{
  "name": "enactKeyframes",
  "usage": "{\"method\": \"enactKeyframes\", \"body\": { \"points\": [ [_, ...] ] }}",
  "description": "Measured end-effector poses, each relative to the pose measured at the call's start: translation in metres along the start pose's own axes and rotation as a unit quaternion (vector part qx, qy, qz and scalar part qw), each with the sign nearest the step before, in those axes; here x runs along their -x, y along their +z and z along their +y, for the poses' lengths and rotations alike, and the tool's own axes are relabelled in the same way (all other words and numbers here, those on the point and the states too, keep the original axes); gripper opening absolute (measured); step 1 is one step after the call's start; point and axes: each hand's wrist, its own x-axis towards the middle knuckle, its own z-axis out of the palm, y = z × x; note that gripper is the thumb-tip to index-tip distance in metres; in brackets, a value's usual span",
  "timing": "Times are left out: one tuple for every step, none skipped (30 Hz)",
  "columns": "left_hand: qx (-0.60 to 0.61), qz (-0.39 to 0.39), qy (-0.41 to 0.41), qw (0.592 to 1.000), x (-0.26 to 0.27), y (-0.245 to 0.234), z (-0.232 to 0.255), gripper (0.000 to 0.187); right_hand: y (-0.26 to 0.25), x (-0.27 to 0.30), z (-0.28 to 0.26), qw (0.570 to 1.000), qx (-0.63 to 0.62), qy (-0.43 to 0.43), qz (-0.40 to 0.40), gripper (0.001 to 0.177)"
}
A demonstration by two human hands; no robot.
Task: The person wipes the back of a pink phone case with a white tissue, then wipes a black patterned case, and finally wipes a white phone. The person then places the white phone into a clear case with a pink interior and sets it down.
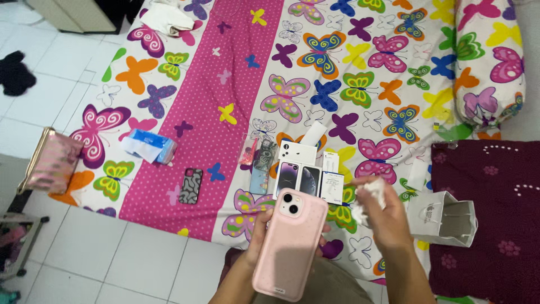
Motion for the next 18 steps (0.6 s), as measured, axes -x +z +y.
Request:
{"method": "enactKeyframes", "body": {
  "points": [
    [-0.001,0.002,0.003,1.000,0.002,0.000,0.006,0.093,0.006,0.006,-0.003,0.993,0.050,-0.089,-0.063,0.036],
    [-0.001,0.003,0.006,1.000,0.003,-0.002,0.012,0.093,0.012,0.016,-0.007,0.971,0.101,-0.175,-0.125,0.040],
    [-0.001,0.005,0.007,1.000,0.005,-0.003,0.016,0.092,0.021,0.027,-0.009,0.936,0.151,-0.257,-0.185,0.045],
    [-0.006,0.026,0.006,1.000,0.006,-0.006,0.021,0.091,0.035,0.032,-0.010,0.941,0.172,-0.229,-0.179,0.047],
    [-0.011,0.046,0.005,0.999,0.006,-0.009,0.026,0.090,0.048,0.037,-0.010,0.945,0.193,-0.200,-0.172,0.049],
    [-0.016,0.067,0.003,0.998,0.008,-0.013,0.031,0.089,0.059,0.043,-0.011,0.948,0.213,-0.170,-0.166,0.051],
    [-0.029,0.061,-0.002,0.998,0.010,-0.016,0.035,0.088,0.071,0.047,-0.011,0.958,0.219,-0.144,-0.113,0.052],
    [-0.042,0.055,-0.006,0.998,0.013,-0.019,0.041,0.087,0.082,0.052,-0.010,0.966,0.224,-0.117,-0.061,0.056],
    [-0.056,0.048,-0.008,0.997,0.016,-0.022,0.047,0.087,0.092,0.055,-0.009,0.969,0.228,-0.091,-0.009,0.060],
    [-0.068,0.054,-0.017,0.996,0.019,-0.025,0.052,0.087,0.100,0.056,-0.009,0.980,0.175,-0.099,-0.002,0.053],
    [-0.079,0.059,-0.026,0.995,0.021,-0.027,0.057,0.088,0.108,0.056,-0.008,0.987,0.122,-0.108,0.006,0.047],
    [-0.091,0.064,-0.035,0.993,0.023,-0.030,0.061,0.088,0.115,0.056,-0.008,0.991,0.069,-0.117,0.014,0.041],
    [-0.093,0.063,-0.042,0.993,0.026,-0.034,0.065,0.088,0.122,0.059,-0.008,0.975,0.150,-0.161,0.036,0.034],
    [-0.095,0.063,-0.050,0.992,0.028,-0.037,0.070,0.088,0.130,0.063,-0.008,0.950,0.230,-0.202,0.058,0.028],
    [-0.097,0.064,-0.058,0.992,0.031,-0.041,0.074,0.088,0.137,0.067,-0.008,0.917,0.308,-0.240,0.080,0.021],
    [-0.116,0.081,-0.066,0.988,0.033,-0.045,0.078,0.088,0.147,0.073,-0.007,0.901,0.330,-0.268,0.084,0.022],
    [-0.135,0.098,-0.073,0.983,0.035,-0.049,0.082,0.088,0.156,0.078,-0.006,0.885,0.350,-0.296,0.088,0.023],
    [-0.154,0.115,-0.080,0.978,0.038,-0.052,0.085,0.087,0.164,0.083,-0.007,0.867,0.370,-0.323,0.090,0.024]
  ]
}}
